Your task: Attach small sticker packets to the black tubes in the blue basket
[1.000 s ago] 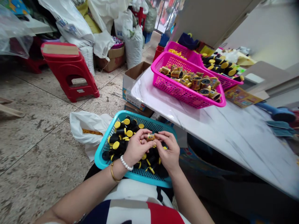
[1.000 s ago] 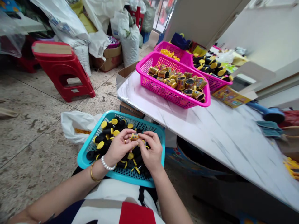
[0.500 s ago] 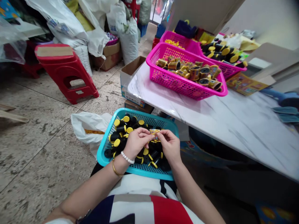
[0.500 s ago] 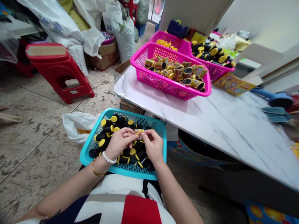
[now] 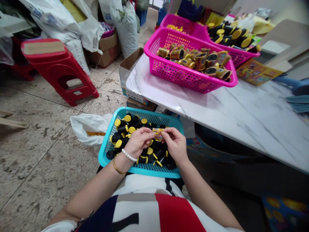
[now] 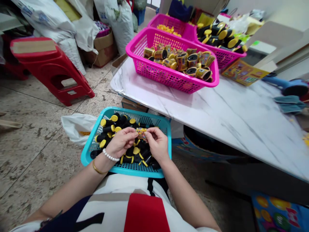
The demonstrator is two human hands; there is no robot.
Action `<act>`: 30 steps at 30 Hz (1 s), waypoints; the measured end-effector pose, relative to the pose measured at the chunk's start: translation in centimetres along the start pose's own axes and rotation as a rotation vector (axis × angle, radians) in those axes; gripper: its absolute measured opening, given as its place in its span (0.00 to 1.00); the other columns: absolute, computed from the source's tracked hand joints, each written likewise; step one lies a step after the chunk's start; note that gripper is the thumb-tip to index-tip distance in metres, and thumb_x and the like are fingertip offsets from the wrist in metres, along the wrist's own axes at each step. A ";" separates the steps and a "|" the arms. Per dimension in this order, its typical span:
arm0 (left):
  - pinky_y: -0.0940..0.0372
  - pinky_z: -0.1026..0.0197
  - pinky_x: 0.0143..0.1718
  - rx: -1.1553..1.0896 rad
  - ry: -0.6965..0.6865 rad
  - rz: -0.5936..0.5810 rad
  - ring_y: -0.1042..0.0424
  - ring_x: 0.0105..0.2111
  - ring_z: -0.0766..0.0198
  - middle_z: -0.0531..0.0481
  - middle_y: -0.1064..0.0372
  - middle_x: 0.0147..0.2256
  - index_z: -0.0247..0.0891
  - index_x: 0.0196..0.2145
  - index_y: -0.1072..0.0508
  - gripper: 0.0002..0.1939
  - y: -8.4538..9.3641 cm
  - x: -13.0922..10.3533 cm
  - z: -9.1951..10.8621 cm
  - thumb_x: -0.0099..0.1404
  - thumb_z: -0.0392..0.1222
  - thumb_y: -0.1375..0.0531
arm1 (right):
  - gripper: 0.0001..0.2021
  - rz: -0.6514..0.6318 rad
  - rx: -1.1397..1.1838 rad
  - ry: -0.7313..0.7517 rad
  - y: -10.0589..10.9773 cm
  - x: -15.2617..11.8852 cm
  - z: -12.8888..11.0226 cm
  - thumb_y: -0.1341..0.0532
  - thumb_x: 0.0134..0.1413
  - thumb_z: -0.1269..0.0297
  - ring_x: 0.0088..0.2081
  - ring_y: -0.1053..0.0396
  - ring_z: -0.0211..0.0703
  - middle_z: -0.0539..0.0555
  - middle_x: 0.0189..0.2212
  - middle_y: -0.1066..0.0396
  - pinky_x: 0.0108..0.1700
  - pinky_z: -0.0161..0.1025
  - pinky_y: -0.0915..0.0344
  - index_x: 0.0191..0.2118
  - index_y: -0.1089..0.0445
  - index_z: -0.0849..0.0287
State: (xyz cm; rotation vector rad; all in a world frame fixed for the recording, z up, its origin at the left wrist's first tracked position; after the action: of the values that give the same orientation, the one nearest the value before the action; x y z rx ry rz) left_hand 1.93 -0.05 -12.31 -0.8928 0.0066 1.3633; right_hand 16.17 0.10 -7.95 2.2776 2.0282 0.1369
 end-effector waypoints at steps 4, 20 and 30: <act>0.58 0.75 0.13 -0.066 -0.113 -0.006 0.44 0.15 0.78 0.61 0.41 0.17 0.36 0.30 0.33 0.18 -0.1 -0.2 1.1 0.46 0.43 0.29 | 0.08 0.010 0.038 -0.032 -0.3 0.1 0.4 0.35 0.50 0.59 0.22 0.35 0.36 0.48 0.25 0.31 0.24 0.34 0.35 0.32 0.31 0.57; 0.63 0.71 0.13 0.079 -0.012 0.020 0.48 0.14 0.78 0.56 0.40 0.16 0.31 0.28 0.23 0.16 0.7 0.0 0.1 0.48 0.47 0.30 | 0.08 -0.292 -0.256 0.050 -1.1 -0.1 0.3 0.43 0.58 0.59 0.26 0.31 0.39 0.51 0.28 0.28 0.29 0.35 0.35 0.36 0.30 0.57; 0.58 0.77 0.10 -0.130 0.052 -0.068 0.45 0.14 0.82 0.53 0.32 0.26 0.31 0.35 0.24 0.13 0.0 0.3 -0.1 0.52 0.40 0.32 | 0.23 -0.611 -1.046 0.258 -4.4 -1.8 1.5 0.43 0.46 0.73 0.38 0.29 0.49 0.61 0.42 0.29 0.39 0.42 0.34 0.52 0.38 0.61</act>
State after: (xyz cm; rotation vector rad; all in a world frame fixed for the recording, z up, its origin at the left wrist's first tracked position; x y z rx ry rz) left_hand 2.05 0.17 -12.56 -1.0282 -0.0721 1.2882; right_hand 11.85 -1.15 -9.96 1.0170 1.9244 1.1473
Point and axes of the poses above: each hand's wrist, its own x-axis towards the middle knuckle, its own y-axis out of the back of the hand, z = x × y, the point moved 8 cm from there along x, towards the middle knuckle
